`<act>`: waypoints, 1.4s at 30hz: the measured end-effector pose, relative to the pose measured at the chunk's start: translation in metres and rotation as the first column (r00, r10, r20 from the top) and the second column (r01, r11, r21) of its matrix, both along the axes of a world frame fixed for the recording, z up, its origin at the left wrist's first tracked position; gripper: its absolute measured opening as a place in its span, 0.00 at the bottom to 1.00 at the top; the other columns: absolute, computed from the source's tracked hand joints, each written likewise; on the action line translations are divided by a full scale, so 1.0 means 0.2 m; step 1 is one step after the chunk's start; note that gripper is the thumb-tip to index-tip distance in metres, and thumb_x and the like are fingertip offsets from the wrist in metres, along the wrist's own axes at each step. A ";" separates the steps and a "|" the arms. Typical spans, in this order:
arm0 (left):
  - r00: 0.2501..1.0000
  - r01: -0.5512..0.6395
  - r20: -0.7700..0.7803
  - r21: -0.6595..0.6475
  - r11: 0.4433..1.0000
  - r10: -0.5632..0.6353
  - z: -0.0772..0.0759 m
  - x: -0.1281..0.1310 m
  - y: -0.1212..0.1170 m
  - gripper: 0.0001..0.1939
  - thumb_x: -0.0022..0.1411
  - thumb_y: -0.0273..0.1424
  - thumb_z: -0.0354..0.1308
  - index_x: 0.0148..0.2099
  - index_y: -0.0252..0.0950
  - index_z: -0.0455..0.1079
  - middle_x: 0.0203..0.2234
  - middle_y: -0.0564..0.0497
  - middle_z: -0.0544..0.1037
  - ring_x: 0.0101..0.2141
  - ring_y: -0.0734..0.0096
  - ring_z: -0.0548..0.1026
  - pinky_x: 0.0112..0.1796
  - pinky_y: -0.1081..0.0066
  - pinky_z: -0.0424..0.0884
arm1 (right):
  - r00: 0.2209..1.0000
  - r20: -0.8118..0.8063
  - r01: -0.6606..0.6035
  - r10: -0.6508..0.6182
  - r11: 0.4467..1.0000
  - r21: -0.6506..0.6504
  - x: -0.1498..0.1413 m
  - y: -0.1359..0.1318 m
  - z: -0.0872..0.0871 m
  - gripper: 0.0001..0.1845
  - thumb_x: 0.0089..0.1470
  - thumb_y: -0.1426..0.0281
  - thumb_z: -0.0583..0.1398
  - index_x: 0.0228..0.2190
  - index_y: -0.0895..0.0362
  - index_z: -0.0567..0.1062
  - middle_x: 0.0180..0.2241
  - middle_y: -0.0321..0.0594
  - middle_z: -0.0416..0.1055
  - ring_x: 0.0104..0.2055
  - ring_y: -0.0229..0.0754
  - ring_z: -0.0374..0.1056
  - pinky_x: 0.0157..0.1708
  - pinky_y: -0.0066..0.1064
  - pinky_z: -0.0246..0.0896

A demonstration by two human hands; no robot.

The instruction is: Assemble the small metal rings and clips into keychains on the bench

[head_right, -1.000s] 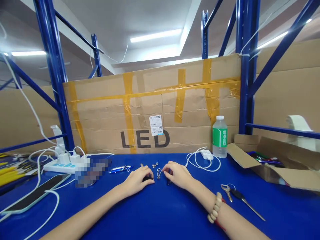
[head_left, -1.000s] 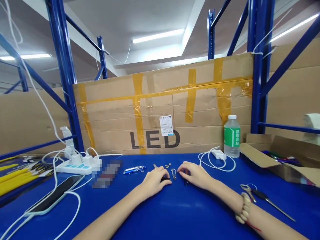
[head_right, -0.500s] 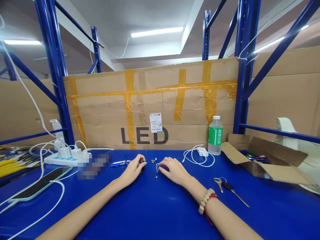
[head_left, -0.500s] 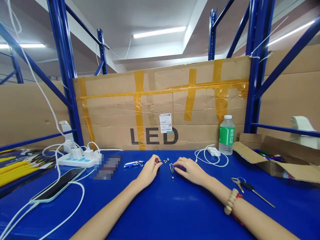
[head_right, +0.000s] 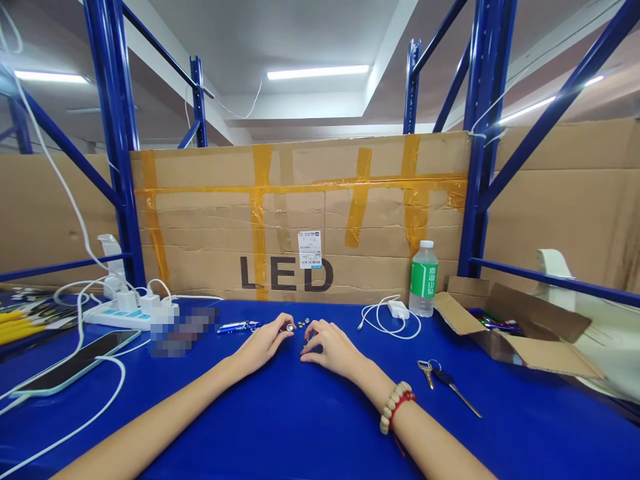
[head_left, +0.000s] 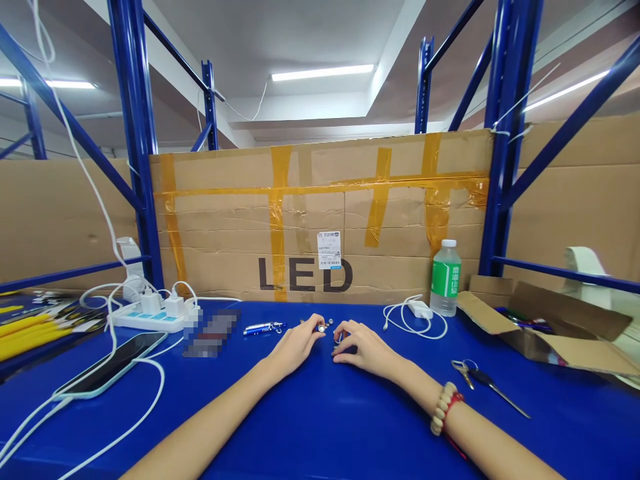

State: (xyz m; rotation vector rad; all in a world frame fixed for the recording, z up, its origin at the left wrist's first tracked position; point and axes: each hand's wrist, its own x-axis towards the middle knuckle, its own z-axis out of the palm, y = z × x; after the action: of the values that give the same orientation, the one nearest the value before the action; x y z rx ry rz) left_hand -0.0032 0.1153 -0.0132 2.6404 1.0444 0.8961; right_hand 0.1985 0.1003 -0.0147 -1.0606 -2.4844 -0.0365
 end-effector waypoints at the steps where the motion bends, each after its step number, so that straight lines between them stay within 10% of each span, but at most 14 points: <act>1: 1.000 -0.015 -0.005 0.018 1.000 0.015 0.00 0.00 0.00 0.05 0.66 0.27 0.43 0.44 0.38 0.55 0.36 0.53 0.68 0.37 0.68 0.69 0.36 0.71 0.63 | 1.000 -0.007 0.008 -0.009 1.000 -0.007 0.00 0.01 0.00 0.08 0.49 0.61 0.59 0.31 0.49 0.77 0.40 0.36 0.65 0.42 0.39 0.60 0.42 0.32 0.52; 10: 0.997 -0.051 -0.043 0.133 0.990 0.057 0.00 0.00 -0.03 0.04 0.66 0.30 0.45 0.44 0.38 0.55 0.34 0.53 0.68 0.34 0.69 0.69 0.31 0.73 0.62 | 0.984 -0.013 0.175 -0.176 0.984 -0.034 0.03 0.03 -0.01 0.09 0.46 0.60 0.61 0.29 0.50 0.77 0.37 0.36 0.66 0.40 0.39 0.60 0.39 0.31 0.53; 42: 0.990 -0.016 -0.141 0.093 0.996 0.029 0.00 0.02 -0.02 0.09 0.66 0.34 0.39 0.45 0.38 0.55 0.30 0.53 0.70 0.29 0.66 0.70 0.29 0.72 0.61 | 0.986 -0.147 0.082 -0.083 0.997 -0.009 0.02 0.02 -0.03 0.06 0.47 0.67 0.60 0.29 0.56 0.75 0.37 0.37 0.65 0.40 0.36 0.62 0.41 0.28 0.55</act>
State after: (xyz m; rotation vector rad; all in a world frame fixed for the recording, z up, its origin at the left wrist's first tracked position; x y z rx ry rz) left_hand -0.0002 0.1109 -0.0138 2.8096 1.0923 0.7886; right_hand 0.2018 0.1033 -0.0206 -1.1252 -2.3092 0.0191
